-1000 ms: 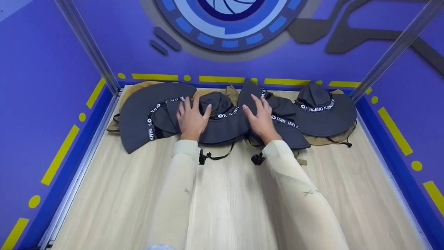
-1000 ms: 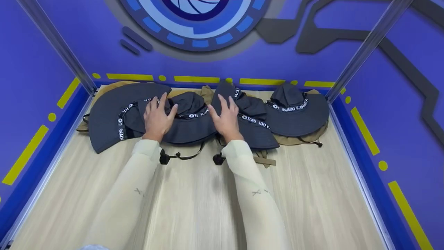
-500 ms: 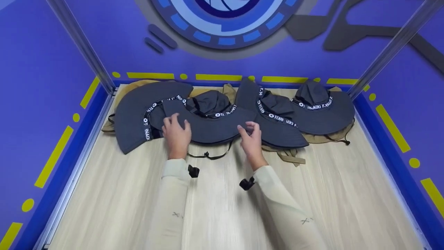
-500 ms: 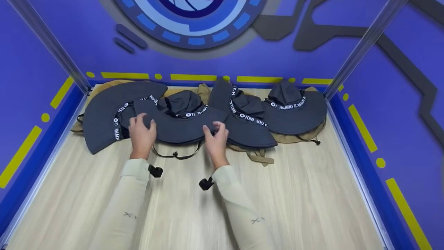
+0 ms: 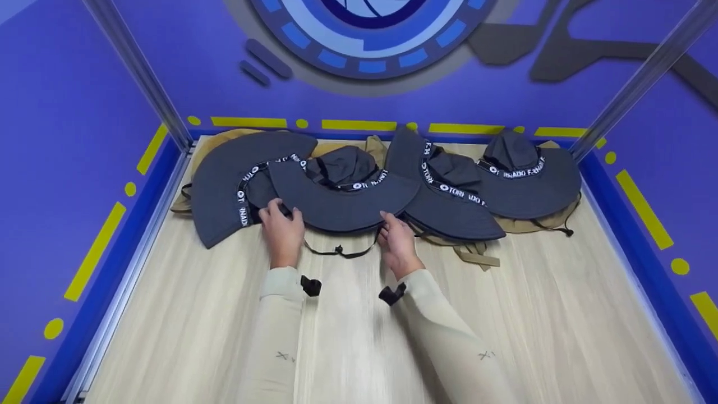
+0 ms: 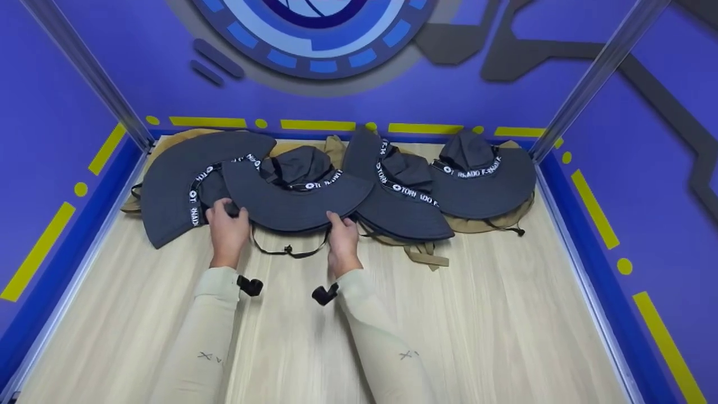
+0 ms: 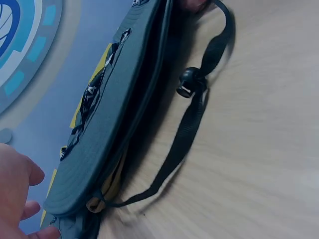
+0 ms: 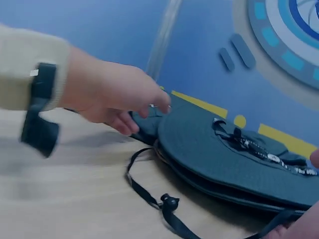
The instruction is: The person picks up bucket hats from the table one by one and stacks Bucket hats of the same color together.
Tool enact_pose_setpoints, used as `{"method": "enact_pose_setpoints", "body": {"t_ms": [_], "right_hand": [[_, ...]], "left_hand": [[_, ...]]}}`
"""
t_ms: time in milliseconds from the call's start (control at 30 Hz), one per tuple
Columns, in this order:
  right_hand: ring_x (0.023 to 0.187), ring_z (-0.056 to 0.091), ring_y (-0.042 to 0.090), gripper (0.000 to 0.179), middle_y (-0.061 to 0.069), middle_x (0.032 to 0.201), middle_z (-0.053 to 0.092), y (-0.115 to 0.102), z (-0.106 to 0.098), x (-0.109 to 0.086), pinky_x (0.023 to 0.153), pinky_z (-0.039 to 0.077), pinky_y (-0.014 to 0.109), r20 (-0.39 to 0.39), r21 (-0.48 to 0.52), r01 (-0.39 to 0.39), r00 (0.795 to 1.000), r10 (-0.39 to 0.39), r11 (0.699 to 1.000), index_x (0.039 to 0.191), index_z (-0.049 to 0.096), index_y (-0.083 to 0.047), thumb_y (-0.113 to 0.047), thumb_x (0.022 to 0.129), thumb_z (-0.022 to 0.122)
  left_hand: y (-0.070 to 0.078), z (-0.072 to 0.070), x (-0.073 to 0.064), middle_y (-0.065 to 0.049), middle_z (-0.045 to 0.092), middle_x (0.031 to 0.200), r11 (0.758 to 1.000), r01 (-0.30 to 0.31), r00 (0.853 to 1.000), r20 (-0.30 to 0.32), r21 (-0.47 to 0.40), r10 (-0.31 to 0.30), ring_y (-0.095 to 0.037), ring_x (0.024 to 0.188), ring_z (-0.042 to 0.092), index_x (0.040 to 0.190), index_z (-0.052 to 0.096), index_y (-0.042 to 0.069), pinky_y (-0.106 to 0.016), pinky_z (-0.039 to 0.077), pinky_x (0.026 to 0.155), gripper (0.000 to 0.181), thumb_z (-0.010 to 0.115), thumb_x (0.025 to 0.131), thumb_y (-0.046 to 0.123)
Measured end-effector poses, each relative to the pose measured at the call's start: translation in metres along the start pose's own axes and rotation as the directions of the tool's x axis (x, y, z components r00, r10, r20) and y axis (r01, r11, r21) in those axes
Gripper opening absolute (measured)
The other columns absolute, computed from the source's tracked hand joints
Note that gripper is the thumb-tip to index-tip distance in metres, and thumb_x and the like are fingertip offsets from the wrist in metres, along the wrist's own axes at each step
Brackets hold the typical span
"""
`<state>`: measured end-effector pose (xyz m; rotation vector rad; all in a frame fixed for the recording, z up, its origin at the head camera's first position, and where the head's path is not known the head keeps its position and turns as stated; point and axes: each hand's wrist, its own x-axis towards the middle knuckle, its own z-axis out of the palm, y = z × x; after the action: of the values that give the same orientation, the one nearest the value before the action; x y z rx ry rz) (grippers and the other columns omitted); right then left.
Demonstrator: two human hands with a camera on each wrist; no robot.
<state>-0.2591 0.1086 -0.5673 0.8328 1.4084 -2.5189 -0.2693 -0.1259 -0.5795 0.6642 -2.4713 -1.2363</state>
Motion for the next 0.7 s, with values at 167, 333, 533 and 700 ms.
{"method": "enact_pose_setpoints", "body": {"t_ms": [167,333,533,700], "right_hand": [[0.088,0.059,0.011,0.062,0.001,0.115,0.06,-0.007,0.012,0.021,0.074,0.053,0.021,-0.003,0.113,-0.065,0.998,0.066,0.991,0.147,0.042,-0.011,-0.027,0.096,0.073],[0.082,0.074,0.017,0.058,0.008,0.105,0.071,-0.008,0.014,0.033,0.081,0.064,0.038,0.022,0.104,-0.032,0.999,0.029,0.994,0.148,0.036,-0.007,-0.014,0.099,0.067],[0.089,0.074,0.02,0.039,0.014,0.115,0.066,-0.009,0.01,0.033,0.083,0.063,0.04,0.054,0.114,0.043,0.997,-0.05,0.993,0.139,0.045,-0.004,0.001,0.102,0.056],[0.081,0.075,0.018,0.031,0.008,0.103,0.07,-0.02,0.0,0.02,0.068,0.062,0.032,0.082,0.124,0.114,0.989,-0.124,0.986,0.131,0.051,-0.007,-0.003,0.102,0.059]], "left_hand": [[-0.005,0.0,0.0,-0.019,0.048,0.136,1.0,0.018,1.0,-0.002,0.02,-0.018,-0.044,0.116,0.056,0.137,0.052,0.016,-0.054,0.045,0.1,0.045,0.062,0.096,0.032],[-0.008,0.002,-0.004,-0.019,0.049,0.137,1.0,-0.001,1.0,0.019,0.018,0.001,-0.044,0.118,0.054,0.137,0.051,0.015,-0.054,0.043,0.102,0.045,0.063,0.096,0.03],[-0.01,0.001,-0.012,-0.018,0.049,0.139,0.998,-0.062,0.996,0.068,-0.016,0.063,-0.044,0.122,0.052,0.139,0.051,0.015,-0.053,0.042,0.105,0.046,0.064,0.096,0.028],[-0.01,-0.004,-0.017,-0.015,0.05,0.137,0.987,-0.121,0.987,0.091,-0.103,0.13,-0.036,0.126,0.049,0.141,0.049,0.014,-0.05,0.041,0.106,0.048,0.064,0.099,0.031]]}}
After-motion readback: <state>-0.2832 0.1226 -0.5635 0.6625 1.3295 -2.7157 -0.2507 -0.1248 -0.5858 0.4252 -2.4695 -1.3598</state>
